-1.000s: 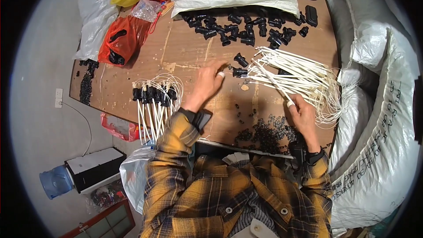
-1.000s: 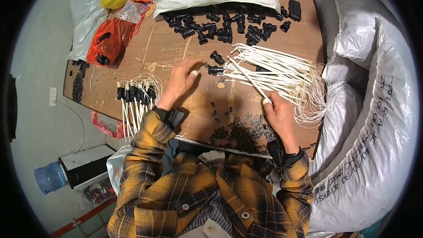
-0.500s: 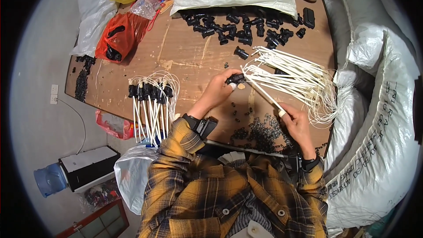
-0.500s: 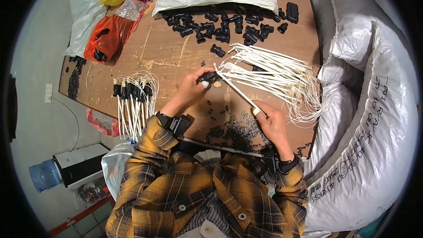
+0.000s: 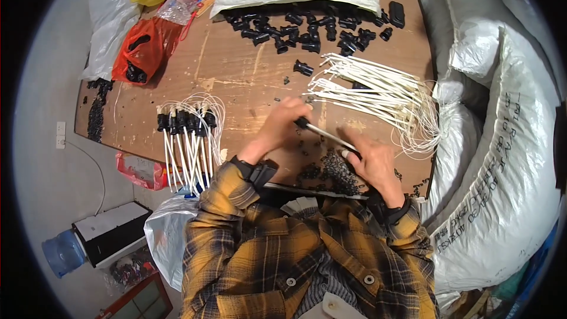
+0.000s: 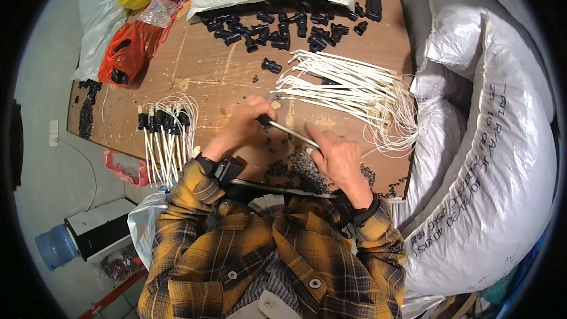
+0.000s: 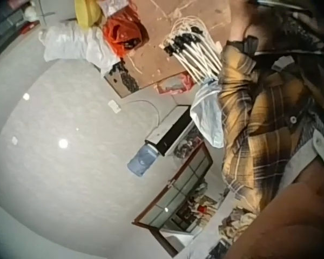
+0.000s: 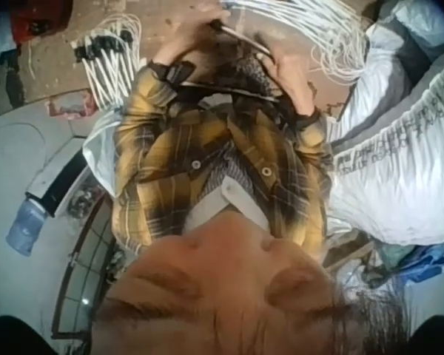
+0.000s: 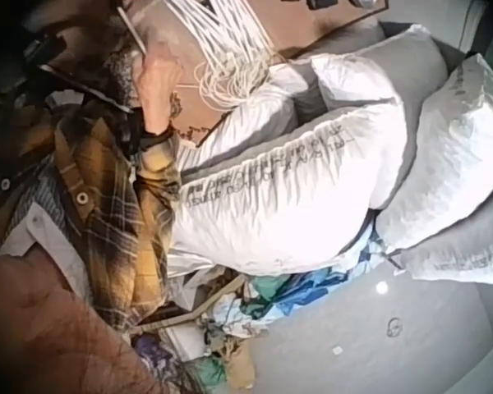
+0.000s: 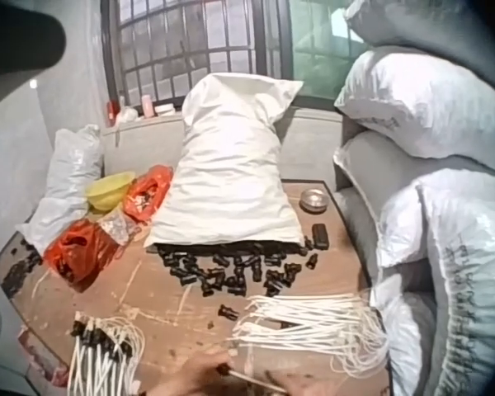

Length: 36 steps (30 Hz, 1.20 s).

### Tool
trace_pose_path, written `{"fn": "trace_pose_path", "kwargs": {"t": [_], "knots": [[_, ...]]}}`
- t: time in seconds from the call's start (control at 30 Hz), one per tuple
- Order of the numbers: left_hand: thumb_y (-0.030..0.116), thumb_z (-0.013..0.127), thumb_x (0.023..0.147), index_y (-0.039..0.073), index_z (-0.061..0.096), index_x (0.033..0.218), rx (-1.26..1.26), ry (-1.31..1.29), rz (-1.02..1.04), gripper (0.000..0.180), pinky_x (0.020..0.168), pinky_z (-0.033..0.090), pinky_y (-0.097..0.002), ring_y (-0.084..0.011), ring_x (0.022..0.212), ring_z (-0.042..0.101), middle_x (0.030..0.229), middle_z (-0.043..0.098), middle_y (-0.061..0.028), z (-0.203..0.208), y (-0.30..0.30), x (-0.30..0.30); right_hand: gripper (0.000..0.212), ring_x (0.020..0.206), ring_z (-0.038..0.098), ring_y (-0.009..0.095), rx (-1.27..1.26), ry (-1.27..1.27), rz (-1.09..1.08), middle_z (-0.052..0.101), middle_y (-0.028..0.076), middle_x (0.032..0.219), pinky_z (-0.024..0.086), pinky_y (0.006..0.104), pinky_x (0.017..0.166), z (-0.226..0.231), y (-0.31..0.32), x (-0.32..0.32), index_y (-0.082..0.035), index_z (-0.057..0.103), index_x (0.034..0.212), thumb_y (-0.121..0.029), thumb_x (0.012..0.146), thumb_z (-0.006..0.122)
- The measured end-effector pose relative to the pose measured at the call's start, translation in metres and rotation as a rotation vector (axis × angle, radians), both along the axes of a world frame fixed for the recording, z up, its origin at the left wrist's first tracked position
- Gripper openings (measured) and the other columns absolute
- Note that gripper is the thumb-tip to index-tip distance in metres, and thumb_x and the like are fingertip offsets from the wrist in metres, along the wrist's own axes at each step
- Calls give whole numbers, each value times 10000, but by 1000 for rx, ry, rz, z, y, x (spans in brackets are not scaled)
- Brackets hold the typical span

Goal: The person assembles components by hand, inserting white tubes into black plastic connectors and adding small metal pieces. They repeat this process, periodically moving finished units aside or placing them into a large white bag.

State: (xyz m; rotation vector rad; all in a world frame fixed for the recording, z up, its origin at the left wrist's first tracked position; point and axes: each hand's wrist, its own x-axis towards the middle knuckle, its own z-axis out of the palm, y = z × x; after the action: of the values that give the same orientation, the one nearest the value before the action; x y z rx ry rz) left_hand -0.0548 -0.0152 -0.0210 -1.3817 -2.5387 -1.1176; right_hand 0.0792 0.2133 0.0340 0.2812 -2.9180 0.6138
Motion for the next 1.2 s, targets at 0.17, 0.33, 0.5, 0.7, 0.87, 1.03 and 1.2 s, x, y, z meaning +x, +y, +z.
{"fn": "trace_pose_path", "kwargs": {"t": [0.17, 0.33, 0.5, 0.7, 0.87, 1.03, 1.2], "knots": [[51, 555, 838, 134, 665, 963, -59, -167, 46, 186, 630, 486, -291, -233, 697, 610, 800, 662, -36, 59, 29, 40, 301, 699, 657, 157, -444, -109, -393, 685, 76, 771, 500, 304, 539, -16, 10, -12, -87, 668, 1107, -124, 809, 688], [98, 538, 901, 100, 679, 963, -157, -19, 210, 154, 523, 469, -271, -153, 578, 585, 748, 654, -4, 42, 17, 46, 206, 707, 660, 162, -327, 8, -60, 649, 70, 694, 492, 346, 544, -27, -4, -28, -77, 677, 984, -159, 797, 700], [122, 663, 762, 47, 644, 916, -67, -955, 569, 173, 605, 482, -324, -219, 677, 616, 815, 665, -99, 15, -11, 32, 154, 701, 662, 184, -476, -241, 79, 645, 83, 695, 488, 362, 556, 12, -10, -22, -74, 666, 919, -152, 790, 696], [12, 580, 811, 16, 649, 960, 172, -787, 302, 165, 612, 452, -245, -125, 640, 540, 755, 609, -17, 23, 14, 43, 135, 649, 655, 215, -313, 9, 47, 623, 125, 665, 481, 344, 547, -19, -44, -22, -63, 671, 897, -130, 782, 690], [-1, 582, 749, 27, 633, 1014, -37, -691, 235, 271, 695, 474, -305, -216, 744, 593, 820, 620, -109, 42, 8, 44, 126, 552, 619, 225, -452, -30, -20, 605, 140, 634, 469, 322, 519, -21, -43, -23, -57, 687, 899, -104, 783, 672], [-6, 572, 716, 47, 610, 1078, -42, -428, 187, 368, 778, 476, -366, -315, 867, 609, 918, 621, -162, 19, -2, 41, 122, 523, 609, 217, -406, 25, -104, 618, 135, 636, 465, 313, 504, -16, -42, -28, -57, 691, 901, -94, 790, 656], [-11, 555, 722, 62, 591, 1123, -102, -495, 154, 410, 830, 463, -391, -351, 970, 588, 1014, 622, -173, 26, 1, 44, 117, 537, 621, 218, -364, -15, -84, 620, 141, 636, 469, 314, 507, -23, -41, -27, -51, 692, 891, -92, 791, 649]]}}
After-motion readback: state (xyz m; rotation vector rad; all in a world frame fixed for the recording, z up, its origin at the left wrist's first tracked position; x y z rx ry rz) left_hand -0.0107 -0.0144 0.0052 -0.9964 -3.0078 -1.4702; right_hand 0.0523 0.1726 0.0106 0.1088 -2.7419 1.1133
